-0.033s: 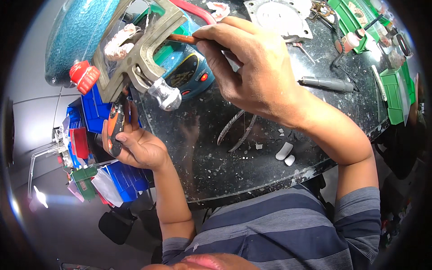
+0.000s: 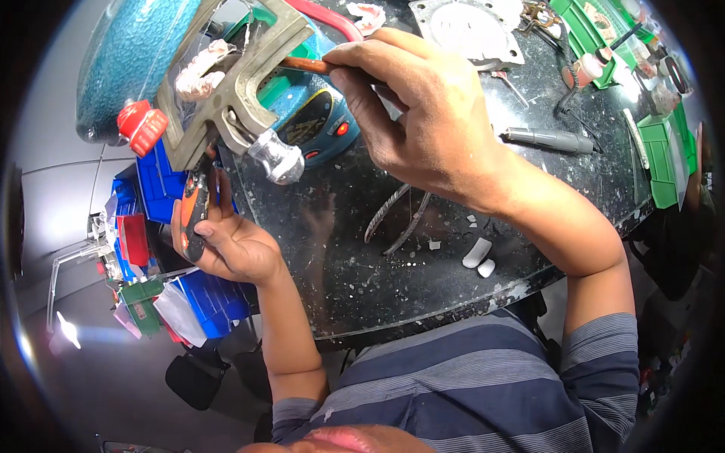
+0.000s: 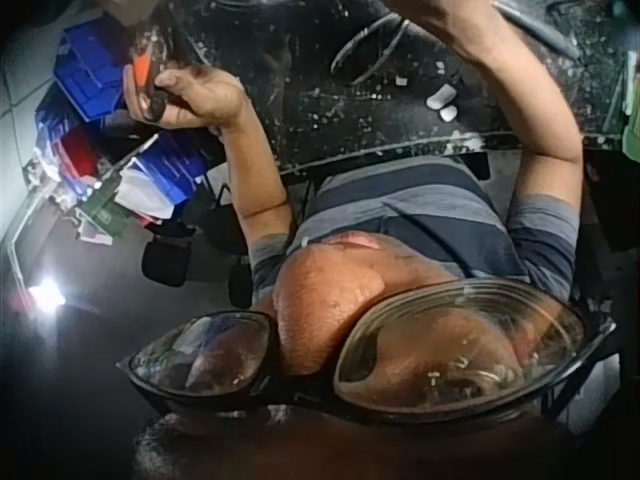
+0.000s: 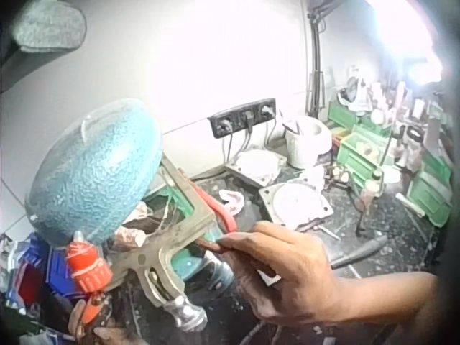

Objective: The person places a dental model onto a dental thermoforming machine, lowers and clamps the frame over it, and adjusts and shapes the dental workpiece using hand tools.

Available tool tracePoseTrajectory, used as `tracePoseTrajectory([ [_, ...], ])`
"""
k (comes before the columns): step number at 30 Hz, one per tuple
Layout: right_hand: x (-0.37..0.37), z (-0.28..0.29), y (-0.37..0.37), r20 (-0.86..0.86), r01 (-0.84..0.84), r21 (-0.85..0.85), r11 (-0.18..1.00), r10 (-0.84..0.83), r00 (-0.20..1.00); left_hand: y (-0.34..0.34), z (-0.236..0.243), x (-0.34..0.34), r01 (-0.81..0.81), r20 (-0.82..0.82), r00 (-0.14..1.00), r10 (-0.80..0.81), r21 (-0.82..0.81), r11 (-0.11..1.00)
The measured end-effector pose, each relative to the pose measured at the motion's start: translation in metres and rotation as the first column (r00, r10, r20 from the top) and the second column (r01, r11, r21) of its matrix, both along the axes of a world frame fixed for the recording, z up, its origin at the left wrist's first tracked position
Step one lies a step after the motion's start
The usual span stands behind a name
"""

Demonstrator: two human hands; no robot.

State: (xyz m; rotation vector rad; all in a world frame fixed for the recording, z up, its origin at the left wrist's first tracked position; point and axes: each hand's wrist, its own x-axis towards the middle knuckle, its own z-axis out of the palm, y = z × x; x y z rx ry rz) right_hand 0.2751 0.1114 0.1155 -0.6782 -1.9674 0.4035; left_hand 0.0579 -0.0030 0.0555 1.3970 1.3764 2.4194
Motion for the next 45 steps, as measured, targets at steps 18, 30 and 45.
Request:
tracePoseTrajectory([
  [18, -0.010, 0.003, -0.003, -0.015, -0.005, 0.030, 1.000, 0.006, 1.000, -0.004, -0.002, -0.003, 0.003, -0.077, 0.997, -0.006, -0.041, 0.999],
  [30, -0.009, -0.002, -0.006, -0.047, -0.009, -0.014, 1.000, 0.008, 0.999, -0.004, -0.003, -0.004, -0.001, -0.012, 1.000, 0.001, -0.005, 1.000],
  [45, -0.015, 0.001, -0.007, -0.038, -0.028, -0.073, 0.997, 0.025, 0.999, -0.002, -0.001, -0.003, -0.004, -0.090, 0.996, -0.001, -0.051, 0.999],
])
